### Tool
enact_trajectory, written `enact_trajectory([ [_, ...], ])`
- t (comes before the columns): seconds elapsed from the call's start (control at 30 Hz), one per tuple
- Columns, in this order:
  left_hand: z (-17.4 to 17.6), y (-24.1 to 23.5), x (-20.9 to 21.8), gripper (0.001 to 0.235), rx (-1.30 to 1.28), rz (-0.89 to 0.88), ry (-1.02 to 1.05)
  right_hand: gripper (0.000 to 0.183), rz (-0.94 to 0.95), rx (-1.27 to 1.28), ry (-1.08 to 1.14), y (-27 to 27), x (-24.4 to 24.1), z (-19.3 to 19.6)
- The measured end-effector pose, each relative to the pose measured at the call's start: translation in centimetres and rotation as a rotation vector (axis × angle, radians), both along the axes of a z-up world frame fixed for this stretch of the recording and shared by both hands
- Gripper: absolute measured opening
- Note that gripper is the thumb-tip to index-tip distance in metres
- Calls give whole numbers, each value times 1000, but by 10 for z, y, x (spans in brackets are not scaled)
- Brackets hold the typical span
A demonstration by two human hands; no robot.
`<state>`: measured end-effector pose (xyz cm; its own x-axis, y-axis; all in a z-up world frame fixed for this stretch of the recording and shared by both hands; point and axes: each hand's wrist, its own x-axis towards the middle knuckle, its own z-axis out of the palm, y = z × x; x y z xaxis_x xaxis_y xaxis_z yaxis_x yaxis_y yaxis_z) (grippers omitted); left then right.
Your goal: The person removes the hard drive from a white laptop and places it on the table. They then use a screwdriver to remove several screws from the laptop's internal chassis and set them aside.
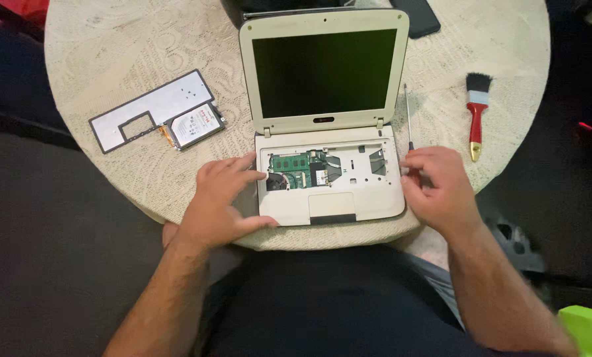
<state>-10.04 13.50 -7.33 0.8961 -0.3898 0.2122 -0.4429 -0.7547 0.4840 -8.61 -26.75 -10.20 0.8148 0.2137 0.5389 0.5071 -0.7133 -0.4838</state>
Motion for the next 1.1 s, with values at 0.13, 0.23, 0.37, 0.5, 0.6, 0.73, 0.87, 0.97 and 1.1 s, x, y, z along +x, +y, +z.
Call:
enact_trajectory([
  [0.13, 24, -4, 10, 56, -30, 18, 65, 18, -51, -132, 124, -5, -5, 32],
  [0.23, 33, -12, 21, 40, -24, 32, 2, 15, -147, -306, 143, -8, -9, 28],
  [0.37, 36, -30, 49, 24, -263, -55, -101, 15, -265, -356, 474, 13, -8, 60],
  [0.5, 64, -57, 70, 19, -68, -232, 59, 37, -221, -77, 480, -6, -8, 48],
  [0.6, 57, -69, 87, 13, 161, -299, 85, 31, -312, 70, 296, -8, -21, 38],
  [0.73, 65, -81, 101, 31, 329, -269, 222, 16, -330, 272, -108, -20, -28, 24],
  [0.87, 84, -90, 105, 30, 529, -228, 431, 27, -113, 605, -403, -11, -15, 31],
  [0.97, 79, -92, 111, 21, 506, -259, 405, 27, 58, 753, -482, 3, 2, 51],
  [1.1, 46, -88, 117, 17, 416, -290, 233, 40, 218, 760, -456, 22, 28, 82],
])
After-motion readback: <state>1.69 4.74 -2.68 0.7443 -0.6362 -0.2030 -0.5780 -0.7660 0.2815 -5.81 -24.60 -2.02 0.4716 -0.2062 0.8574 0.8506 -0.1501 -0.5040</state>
